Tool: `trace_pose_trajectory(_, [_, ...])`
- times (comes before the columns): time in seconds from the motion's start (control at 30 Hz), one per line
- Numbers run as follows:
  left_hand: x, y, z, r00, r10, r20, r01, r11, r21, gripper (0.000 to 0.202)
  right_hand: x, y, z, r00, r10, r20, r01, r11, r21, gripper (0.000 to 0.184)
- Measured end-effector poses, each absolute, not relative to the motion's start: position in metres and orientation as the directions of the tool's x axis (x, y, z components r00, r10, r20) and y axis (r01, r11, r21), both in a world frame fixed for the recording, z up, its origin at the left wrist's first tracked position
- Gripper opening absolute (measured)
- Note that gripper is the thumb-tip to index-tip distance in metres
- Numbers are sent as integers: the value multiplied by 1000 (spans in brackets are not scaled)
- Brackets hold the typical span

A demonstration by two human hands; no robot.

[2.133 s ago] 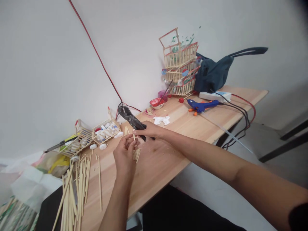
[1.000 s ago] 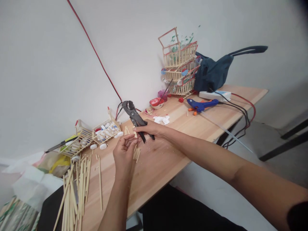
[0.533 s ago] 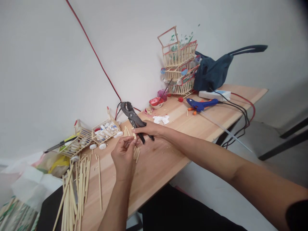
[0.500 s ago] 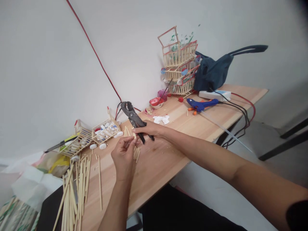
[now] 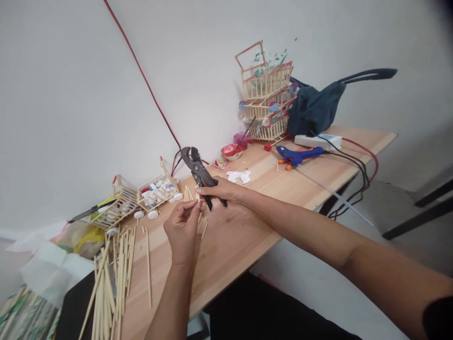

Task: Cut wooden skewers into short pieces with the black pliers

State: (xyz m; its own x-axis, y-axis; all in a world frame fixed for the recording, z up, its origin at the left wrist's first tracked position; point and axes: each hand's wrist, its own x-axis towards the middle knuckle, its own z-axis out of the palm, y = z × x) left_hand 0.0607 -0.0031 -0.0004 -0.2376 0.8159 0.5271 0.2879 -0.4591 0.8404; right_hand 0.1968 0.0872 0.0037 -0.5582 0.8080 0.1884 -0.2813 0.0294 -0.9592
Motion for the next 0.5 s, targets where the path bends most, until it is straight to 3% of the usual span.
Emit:
trace_pose_trajectory(0.17, [61, -3, 1, -246, 840, 483, 266, -421, 867, 15, 196, 88, 2, -520, 826, 219, -245, 102, -964, 26])
trace_pose_trajectory(0.5, [51, 5, 2, -148, 918, 368, 127, -351, 928, 23, 194, 98, -3, -527, 829, 188, -245, 63, -967, 24])
